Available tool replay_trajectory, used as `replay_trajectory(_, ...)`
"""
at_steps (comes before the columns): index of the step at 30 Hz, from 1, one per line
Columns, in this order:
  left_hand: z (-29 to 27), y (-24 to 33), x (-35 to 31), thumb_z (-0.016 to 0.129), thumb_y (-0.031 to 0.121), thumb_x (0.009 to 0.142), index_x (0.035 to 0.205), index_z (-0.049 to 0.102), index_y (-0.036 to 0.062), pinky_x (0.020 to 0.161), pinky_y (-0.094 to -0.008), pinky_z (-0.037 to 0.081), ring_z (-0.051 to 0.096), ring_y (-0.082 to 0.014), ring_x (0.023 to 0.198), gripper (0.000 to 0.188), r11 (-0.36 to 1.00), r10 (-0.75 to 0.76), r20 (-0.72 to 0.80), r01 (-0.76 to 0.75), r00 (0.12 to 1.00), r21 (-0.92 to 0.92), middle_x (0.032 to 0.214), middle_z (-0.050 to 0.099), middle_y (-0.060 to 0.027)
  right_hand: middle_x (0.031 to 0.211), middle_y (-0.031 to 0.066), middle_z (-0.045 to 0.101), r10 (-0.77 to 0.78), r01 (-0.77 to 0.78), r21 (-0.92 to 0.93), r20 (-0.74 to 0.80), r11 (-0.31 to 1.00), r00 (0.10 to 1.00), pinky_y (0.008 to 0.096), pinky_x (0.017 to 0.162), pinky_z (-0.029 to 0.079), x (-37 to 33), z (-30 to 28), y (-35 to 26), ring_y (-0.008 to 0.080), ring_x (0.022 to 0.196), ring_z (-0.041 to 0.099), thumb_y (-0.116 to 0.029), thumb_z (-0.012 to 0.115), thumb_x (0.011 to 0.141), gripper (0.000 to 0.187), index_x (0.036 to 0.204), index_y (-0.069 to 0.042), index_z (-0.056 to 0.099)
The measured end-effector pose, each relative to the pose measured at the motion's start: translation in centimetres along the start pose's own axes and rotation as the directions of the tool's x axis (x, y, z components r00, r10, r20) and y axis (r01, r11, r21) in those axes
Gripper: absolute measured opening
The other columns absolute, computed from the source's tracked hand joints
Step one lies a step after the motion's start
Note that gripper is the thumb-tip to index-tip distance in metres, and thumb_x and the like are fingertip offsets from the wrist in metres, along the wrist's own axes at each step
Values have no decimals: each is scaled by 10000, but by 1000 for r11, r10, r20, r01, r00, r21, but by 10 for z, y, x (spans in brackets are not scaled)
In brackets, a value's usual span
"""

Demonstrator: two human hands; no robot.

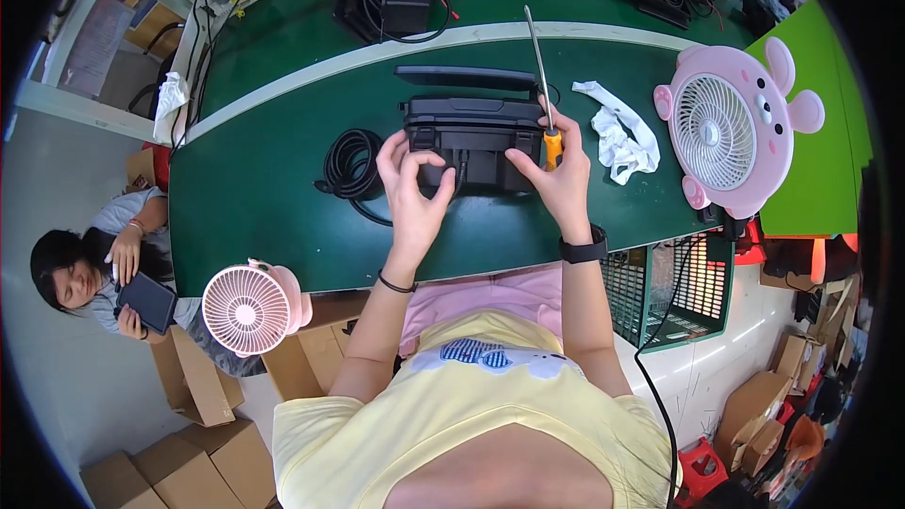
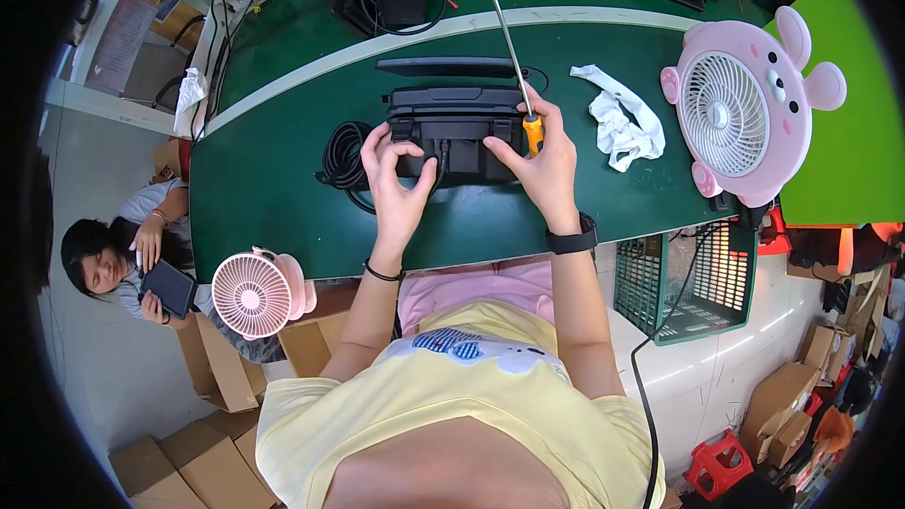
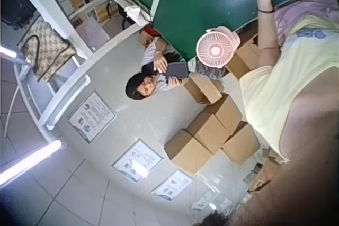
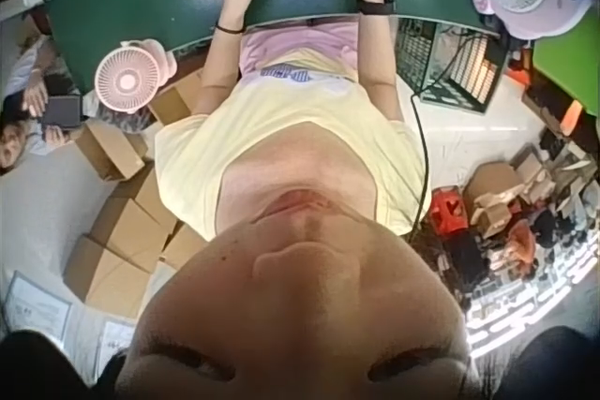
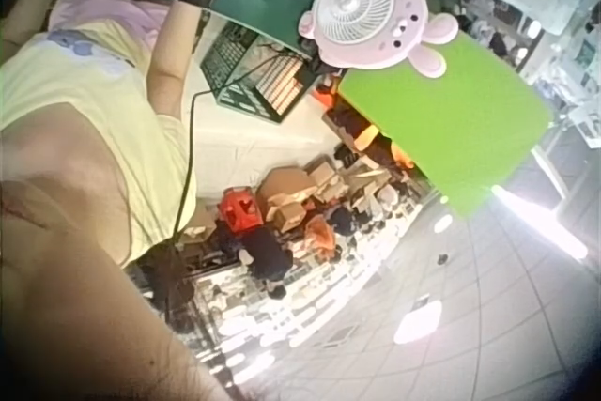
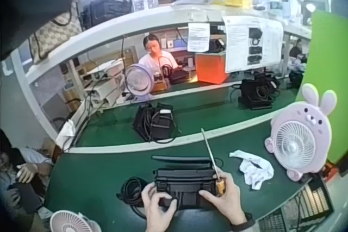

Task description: Assembling internal components and wiring into a plastic casing for a portable power station unit using a screwdriver.

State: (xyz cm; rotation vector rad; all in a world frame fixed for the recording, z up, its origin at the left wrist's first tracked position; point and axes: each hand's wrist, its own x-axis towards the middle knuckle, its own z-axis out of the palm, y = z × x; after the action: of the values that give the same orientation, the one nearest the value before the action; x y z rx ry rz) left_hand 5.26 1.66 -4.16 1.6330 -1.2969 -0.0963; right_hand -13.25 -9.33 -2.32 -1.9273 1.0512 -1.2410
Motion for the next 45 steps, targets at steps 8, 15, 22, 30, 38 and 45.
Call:
replay_trajectory(8, 4, -4, 9, 791, 38, 747, 1238, 480, 82, 1031, -422, 441, 467, -336, 1252, 584, 979, -76, -57, 64, 995, -192, 1397, 340, -181, 1237, 111, 670, 39, -39, -2, 7, 999, 999, 340, 967, 507, 8, 1, 3, 276, 1127, 661, -238, 894, 718, 604, 1170, -55, 536)
replay_trajectory(15, -2, 5, 19, 810, 56, 712, 1399, 398, 88, 1039, -418, 441, 460, -328, 1245, 801, 977, -107, 17, 108, 994, -185, 1409, 327, -177, 1299, 134, 648, 19, -17, 61, -21, 998, 1000, 337, 962, 509, 7, 5, 12, 292, 1160, 650, -226, 898, 704, 545, 1101, -57, 566)
replay_trajectory(22, -7, -3, 20, 806, 50, 698, 1409, 398, 108, 1048, -411, 429, 447, -324, 1248, 822, 984, -111, 78, 120, 991, -134, 1416, 322, -177, 1337, 153, 625, -9, 11, 63, -27, 998, 1000, 335, 952, 512, 2, 6, 13, 312, 1168, 647, -230, 899, 700, 508, 1051, -65, 572)
replay_trajectory(30, -8, 12, 24, 794, 40, 690, 1334, 442, 129, 1066, -428, 407, 413, -362, 1295, 739, 973, -140, 84, 153, 987, -175, 1412, 325, -184, 1332, 156, 627, -20, 22, 81, -31, 996, 999, 331, 944, 511, 1, 5, 15, 308, 1161, 651, -218, 902, 695, 500, 1039, -60, 576)
replay_trajectory(38, -4, -7, 26, 776, 27, 679, 1285, 426, 119, 1083, -461, 371, 390, -384, 1314, 706, 988, -22, 87, 35, 996, -151, 1395, 339, -212, 1310, 147, 640, -40, 47, 82, -86, 996, 996, 349, 937, 509, 1, 9, 12, 307, 1144, 646, -200, 909, 676, 506, 1043, -53, 594)
replay_trajectory(45, 5, -6, 18, 743, -9, 681, 1235, 420, 109, 1108, -463, 352, 382, -373, 1326, 652, 993, 10, -11, -11, 1000, -115, 1399, 350, -207, 1373, 144, 592, -36, 19, -73, -226, 997, 974, 360, 900, 502, -18, 12, 6, 288, 1087, 632, -211, 934, 630, 575, 1080, -55, 612)
